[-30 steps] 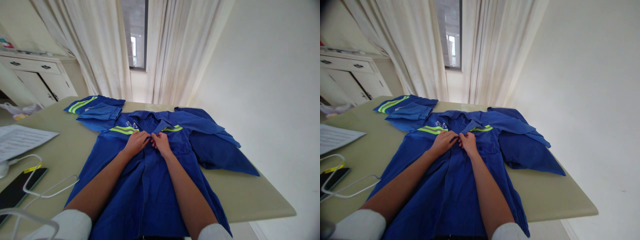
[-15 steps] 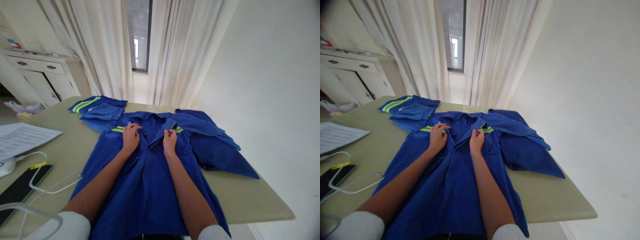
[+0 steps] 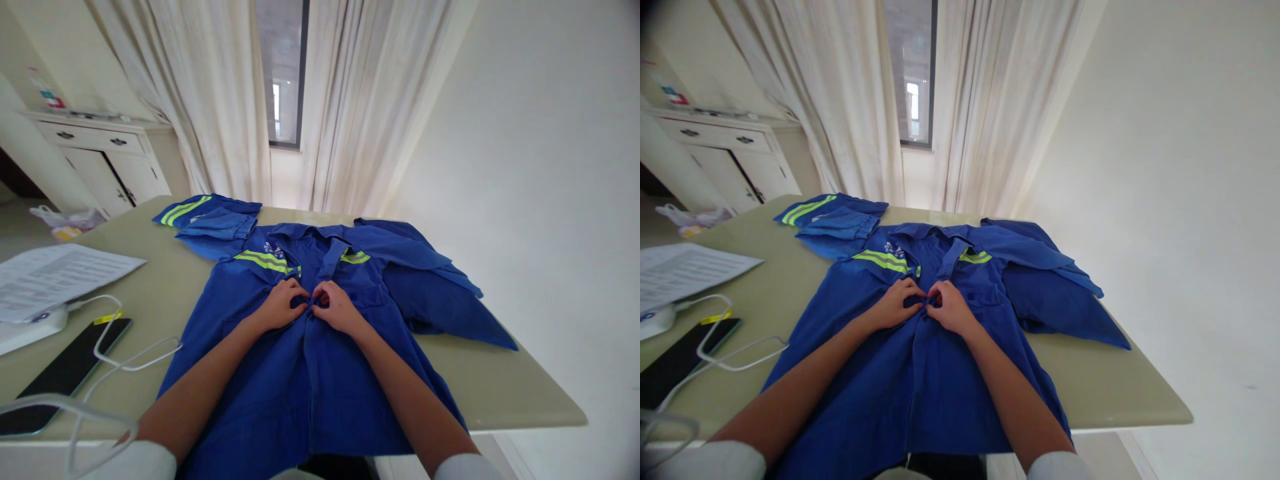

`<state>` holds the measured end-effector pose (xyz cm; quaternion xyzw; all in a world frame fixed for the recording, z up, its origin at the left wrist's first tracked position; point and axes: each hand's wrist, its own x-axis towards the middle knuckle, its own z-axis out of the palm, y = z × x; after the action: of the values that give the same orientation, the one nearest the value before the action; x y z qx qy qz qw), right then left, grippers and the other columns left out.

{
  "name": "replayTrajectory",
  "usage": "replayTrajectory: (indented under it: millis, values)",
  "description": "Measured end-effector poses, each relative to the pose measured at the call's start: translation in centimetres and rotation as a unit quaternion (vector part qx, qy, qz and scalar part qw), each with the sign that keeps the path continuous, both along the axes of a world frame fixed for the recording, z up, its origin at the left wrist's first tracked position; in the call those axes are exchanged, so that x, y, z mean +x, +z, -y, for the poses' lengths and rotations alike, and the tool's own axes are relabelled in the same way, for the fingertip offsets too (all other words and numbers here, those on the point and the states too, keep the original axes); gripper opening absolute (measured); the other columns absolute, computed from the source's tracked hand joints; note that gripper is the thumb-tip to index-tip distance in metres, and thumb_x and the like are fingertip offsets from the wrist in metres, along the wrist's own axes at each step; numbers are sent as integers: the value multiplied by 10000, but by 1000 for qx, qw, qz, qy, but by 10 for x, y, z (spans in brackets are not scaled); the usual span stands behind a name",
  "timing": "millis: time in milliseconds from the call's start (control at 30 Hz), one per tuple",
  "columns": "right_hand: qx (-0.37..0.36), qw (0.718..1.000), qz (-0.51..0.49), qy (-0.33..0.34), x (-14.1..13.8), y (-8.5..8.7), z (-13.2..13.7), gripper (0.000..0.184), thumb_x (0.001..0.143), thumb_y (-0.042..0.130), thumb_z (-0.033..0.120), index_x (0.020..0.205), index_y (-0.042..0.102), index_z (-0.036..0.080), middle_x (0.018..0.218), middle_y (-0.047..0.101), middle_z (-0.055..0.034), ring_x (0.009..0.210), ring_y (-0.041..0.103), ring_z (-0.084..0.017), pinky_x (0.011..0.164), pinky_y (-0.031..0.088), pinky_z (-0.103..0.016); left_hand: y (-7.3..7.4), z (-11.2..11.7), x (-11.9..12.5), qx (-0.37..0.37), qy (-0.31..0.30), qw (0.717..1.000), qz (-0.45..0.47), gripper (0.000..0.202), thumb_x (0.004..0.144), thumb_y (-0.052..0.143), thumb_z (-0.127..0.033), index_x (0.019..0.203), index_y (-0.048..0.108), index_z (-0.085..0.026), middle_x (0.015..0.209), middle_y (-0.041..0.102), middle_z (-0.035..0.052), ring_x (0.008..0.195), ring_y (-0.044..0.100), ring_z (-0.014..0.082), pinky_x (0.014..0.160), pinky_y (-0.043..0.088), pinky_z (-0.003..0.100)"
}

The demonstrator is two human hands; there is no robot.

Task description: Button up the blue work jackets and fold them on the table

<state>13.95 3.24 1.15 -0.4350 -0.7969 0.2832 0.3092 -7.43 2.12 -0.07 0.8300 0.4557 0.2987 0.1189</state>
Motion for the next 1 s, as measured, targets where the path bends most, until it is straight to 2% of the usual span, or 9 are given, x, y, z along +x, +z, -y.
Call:
replayTrajectory:
  millis: [100, 200, 267, 400, 567, 700, 867, 933, 1000]
  values:
    - [0, 999, -17, -39, 1, 0, 4, 347, 708, 753, 87, 981, 581, 213, 1042, 566, -8, 749, 593, -128, 721, 507, -269, 2, 6, 4, 14, 24, 1000, -13, 143, 901, 714, -242, 1016, 794, -272, 980, 684, 53, 936, 618, 239, 827, 492, 396]
    - [23, 996, 10, -85, -6, 5, 8, 258, 741, 790, 165, 865, 569, 215, 925, 576, 4, 694, 564, -137, 686, 466, -278, 5, 10, 3, 33, 41, 999, -1, 118, 913, 696, -222, 984, 779, -266, 968, 667, 45, 931, 597, 230, 830, 477, 398]
    - [47, 995, 22, -91, -10, 8, 12, 196, 789, 787, 207, 802, 592, 217, 841, 598, 4, 689, 558, -150, 679, 436, -282, 8, 11, 2, 50, 51, 997, 1, 128, 924, 681, -204, 1004, 768, -254, 983, 660, 48, 938, 585, 229, 843, 480, 400]
    - [64, 994, 8, -85, -16, 12, 18, 51, 859, 735, 218, 859, 685, 207, 891, 677, -27, 700, 583, -151, 678, 431, -282, 13, 16, 5, 100, 46, 993, -36, 138, 942, 656, -171, 1033, 748, -218, 988, 642, 60, 952, 563, 234, 865, 496, 392]
    - [-34, 995, -24, -94, -15, 14, 15, 56, 851, 712, 211, 799, 714, 190, 788, 705, -16, 679, 624, -152, 658, 442, -268, 17, 23, 7, 162, 36, 984, -69, 141, 991, 613, -192, 1042, 744, -187, 957, 629, 65, 911, 557, 227, 865, 510, 388]
    - [-119, 986, -83, -77, -10, 19, 13, 118, 892, 685, 274, 815, 713, 189, 663, 676, 9, 573, 605, -144, 592, 436, -257, 18, 24, 6, 170, 46, 983, -47, 133, 993, 634, -210, 1062, 746, -191, 948, 626, 57, 903, 564, 219, 844, 513, 372]
    - [-61, 993, -66, -71, -4, 27, 14, 117, 857, 718, 255, 753, 701, 203, 665, 665, 8, 610, 608, -141, 605, 428, -253, 23, 24, 6, 176, 50, 982, -37, 92, 978, 663, -222, 1023, 740, -202, 931, 631, 48, 898, 579, 211, 838, 517, 359]
    - [-74, 991, -84, -72, -4, 30, 14, 107, 839, 718, 246, 746, 690, 203, 665, 658, 11, 603, 607, -137, 600, 431, -251, 25, 25, 7, 187, 49, 980, -37, 84, 973, 668, -216, 1018, 738, -203, 925, 635, 46, 885, 581, 207, 829, 514, 354]
    - [-123, 982, -117, -79, -5, 30, 14, 114, 829, 713, 262, 739, 679, 201, 632, 640, 21, 560, 589, -129, 573, 428, -246, 26, 26, 8, 201, 45, 978, -44, 85, 977, 662, -217, 1016, 735, -200, 919, 637, 47, 869, 578, 205, 816, 508, 354]
